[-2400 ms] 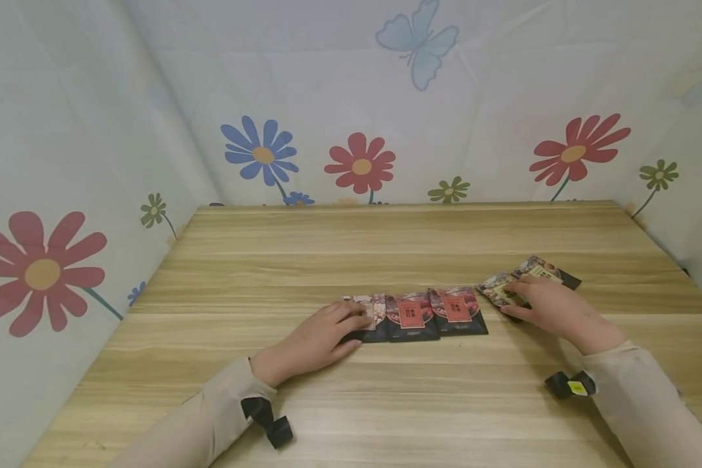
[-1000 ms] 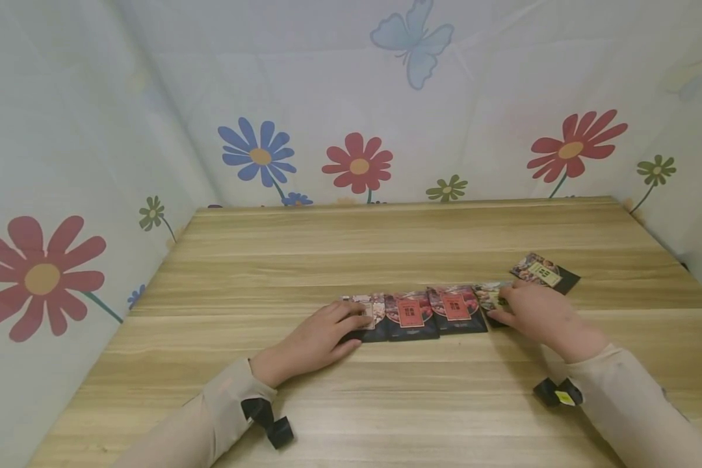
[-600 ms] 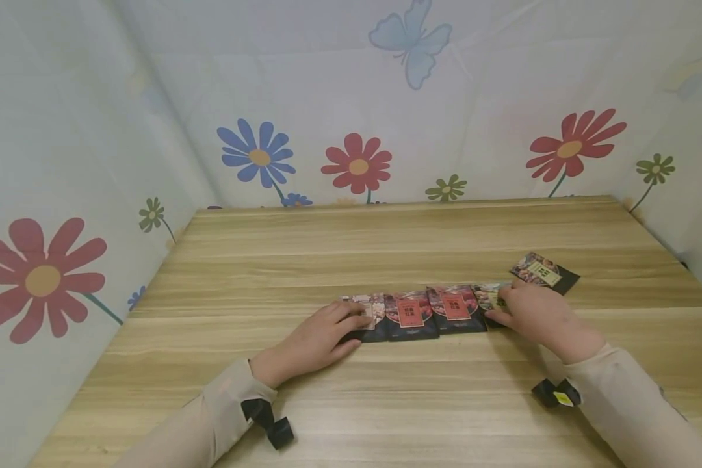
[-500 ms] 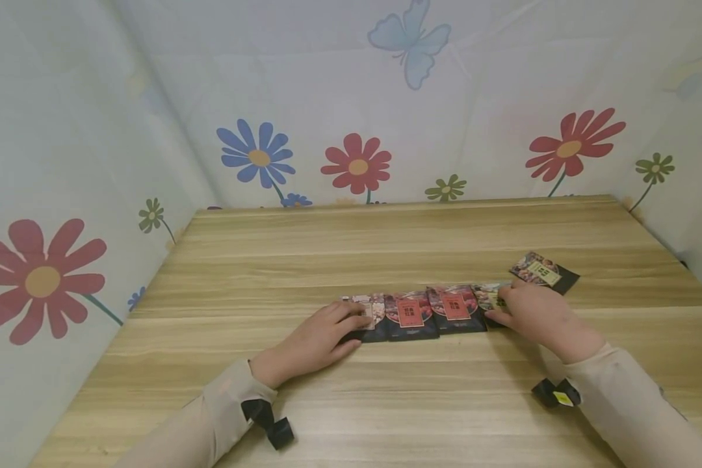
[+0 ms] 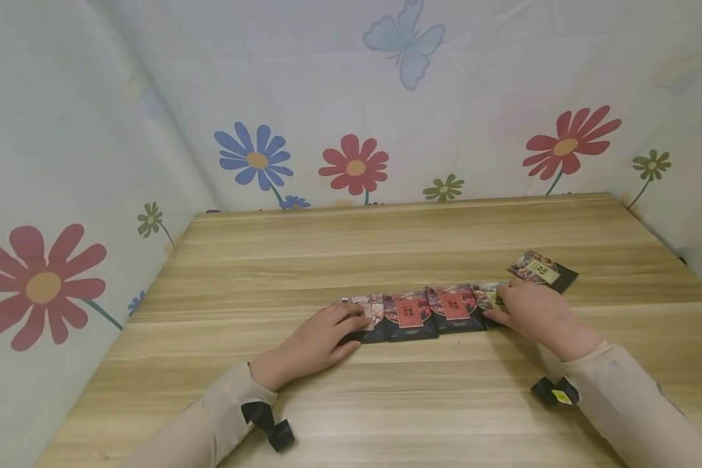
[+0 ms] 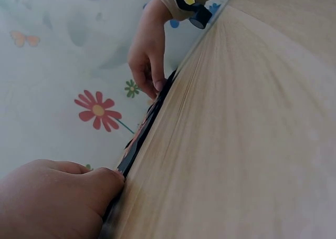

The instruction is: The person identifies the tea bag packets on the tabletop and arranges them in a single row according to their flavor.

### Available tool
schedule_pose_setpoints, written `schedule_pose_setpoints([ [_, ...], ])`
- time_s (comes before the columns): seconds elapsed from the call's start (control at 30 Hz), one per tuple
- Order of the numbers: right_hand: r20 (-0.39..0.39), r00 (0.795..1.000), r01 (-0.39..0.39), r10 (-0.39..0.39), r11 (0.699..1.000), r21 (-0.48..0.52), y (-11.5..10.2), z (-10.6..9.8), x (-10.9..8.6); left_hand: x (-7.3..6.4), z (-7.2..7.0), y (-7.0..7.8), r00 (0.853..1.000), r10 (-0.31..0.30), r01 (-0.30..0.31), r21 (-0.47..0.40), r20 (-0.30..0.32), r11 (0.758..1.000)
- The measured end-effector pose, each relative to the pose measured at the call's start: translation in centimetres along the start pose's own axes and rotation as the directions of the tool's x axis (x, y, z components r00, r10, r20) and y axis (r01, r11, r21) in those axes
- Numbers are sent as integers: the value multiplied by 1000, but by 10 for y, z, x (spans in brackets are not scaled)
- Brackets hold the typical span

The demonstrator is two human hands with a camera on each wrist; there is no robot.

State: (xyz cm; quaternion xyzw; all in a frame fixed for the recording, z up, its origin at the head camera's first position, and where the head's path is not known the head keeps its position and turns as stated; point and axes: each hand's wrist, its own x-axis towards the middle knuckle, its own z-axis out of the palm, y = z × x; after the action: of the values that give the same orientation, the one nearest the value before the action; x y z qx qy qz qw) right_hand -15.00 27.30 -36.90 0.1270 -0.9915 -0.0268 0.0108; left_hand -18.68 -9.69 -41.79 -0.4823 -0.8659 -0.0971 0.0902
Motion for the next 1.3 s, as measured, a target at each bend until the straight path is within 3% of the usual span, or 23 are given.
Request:
schedule_pose_setpoints([
  [0.47,21,1000,10,-11,999,31,7,-2,-1,0,2,0,1000,-1,1,10,-4,1000],
  [0.93,-14,1000,9,-8,994,107,25,-3,3,0,2,-1,1000,8,-8,11,-16,1000],
  [1.3,-72,997,-2,9,995,95,41,0,4,0,4,-2,1000,17,-17,14,-20,1000],
])
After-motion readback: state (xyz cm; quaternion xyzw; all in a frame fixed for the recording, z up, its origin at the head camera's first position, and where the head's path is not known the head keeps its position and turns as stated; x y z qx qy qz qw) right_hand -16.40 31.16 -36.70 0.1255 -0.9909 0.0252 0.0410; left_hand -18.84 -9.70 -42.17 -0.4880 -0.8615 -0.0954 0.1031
